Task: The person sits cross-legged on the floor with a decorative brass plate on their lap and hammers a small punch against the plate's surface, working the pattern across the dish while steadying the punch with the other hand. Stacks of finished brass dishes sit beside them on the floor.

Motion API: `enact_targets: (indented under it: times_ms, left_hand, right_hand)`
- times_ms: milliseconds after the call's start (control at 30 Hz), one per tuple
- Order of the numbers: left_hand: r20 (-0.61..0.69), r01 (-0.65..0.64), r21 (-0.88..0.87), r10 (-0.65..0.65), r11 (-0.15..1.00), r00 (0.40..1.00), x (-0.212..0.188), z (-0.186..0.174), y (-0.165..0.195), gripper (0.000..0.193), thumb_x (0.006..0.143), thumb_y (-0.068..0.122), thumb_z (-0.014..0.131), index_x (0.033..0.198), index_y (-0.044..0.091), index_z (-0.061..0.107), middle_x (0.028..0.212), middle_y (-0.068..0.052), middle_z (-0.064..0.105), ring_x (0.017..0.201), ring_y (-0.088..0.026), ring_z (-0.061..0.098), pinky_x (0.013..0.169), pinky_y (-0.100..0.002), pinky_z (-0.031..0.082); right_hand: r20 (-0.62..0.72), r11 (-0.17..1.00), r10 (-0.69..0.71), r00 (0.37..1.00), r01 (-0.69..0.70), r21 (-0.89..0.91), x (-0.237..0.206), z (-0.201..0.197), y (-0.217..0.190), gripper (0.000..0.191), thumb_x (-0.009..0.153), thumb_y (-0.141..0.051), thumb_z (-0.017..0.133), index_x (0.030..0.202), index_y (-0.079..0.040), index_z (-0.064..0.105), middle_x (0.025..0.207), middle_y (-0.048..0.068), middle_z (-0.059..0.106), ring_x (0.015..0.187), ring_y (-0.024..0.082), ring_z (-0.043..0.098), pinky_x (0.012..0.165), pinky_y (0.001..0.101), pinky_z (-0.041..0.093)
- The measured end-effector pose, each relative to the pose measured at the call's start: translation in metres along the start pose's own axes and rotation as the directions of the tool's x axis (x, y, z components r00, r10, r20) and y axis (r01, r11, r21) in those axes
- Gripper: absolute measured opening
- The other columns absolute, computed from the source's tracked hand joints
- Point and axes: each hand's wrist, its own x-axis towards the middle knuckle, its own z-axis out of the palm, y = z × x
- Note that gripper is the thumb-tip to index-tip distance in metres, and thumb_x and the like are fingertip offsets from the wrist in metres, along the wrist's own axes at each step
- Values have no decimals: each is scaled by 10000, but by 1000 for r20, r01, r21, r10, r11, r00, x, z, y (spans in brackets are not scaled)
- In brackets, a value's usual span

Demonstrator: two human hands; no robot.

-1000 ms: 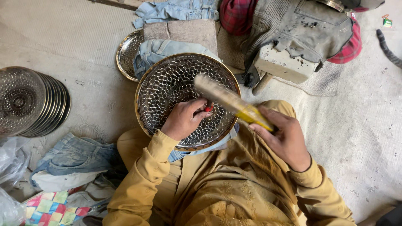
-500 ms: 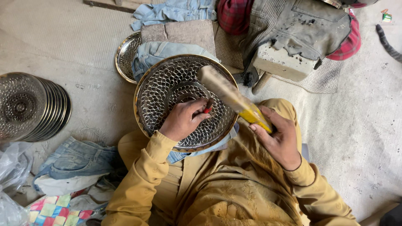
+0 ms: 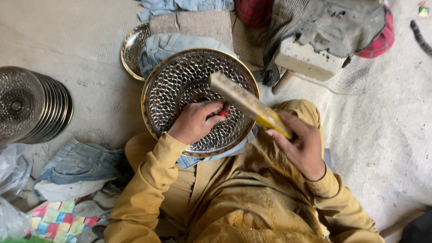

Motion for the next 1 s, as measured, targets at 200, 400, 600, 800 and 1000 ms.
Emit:
enact_targets:
  times_ms: [200, 400, 600, 800, 1000]
  left_hand:
    - [13, -19, -2, 19, 1000, 1000, -3, 5, -12, 302, 943, 142, 743, 1215, 40, 659, 985, -123, 773, 784, -221, 776, 702, -330, 628]
    - [19, -41, 9, 41, 999, 999, -3, 2, -13, 287, 942, 145, 755, 1185, 36, 647, 980, -125, 765, 791, -230, 774, 694, -340, 625]
    - [34, -27, 15, 26, 1000, 999, -1, -2, -8, 276, 928, 144, 754, 1172, 41, 675, 978, -121, 765, 780, -239, 766, 693, -356, 614]
    - [83, 10, 9, -10, 1000, 996, 2, -5, -5, 259, 931, 149, 745, 1153, 36, 673, 998, -115, 772, 819, -238, 776, 719, -348, 612]
    - [78, -19, 36, 16, 999, 997, 2, -5, -5, 283, 916, 141, 756, 1172, 44, 687, 999, -126, 771, 821, -249, 772, 731, -355, 616]
  right_hand:
    - [-24, 998, -57, 998, 57, 23, -6, 7, 9, 518, 941, -268, 779, 1317, 65, 649, 1134, 194, 752, 994, 191, 721, 898, 313, 557]
    - [-17, 999, -32, 999, 32, 27, -8, 11, 14, 509, 928, -231, 777, 1296, 96, 646, 1130, 197, 751, 987, 194, 716, 895, 311, 554]
    - [-28, 996, -75, 997, 76, 47, -8, 12, 18, 513, 925, -231, 772, 1287, 108, 644, 1140, 214, 742, 995, 212, 716, 899, 317, 563]
    - [-35, 999, -19, 999, 20, 35, -11, 13, 21, 503, 917, -214, 778, 1295, 91, 646, 1131, 207, 740, 976, 233, 723, 884, 323, 566]
    - [-46, 999, -32, 998, 32, -5, -13, 13, 22, 520, 885, -262, 799, 1263, 66, 660, 1106, 197, 755, 946, 225, 738, 871, 336, 570]
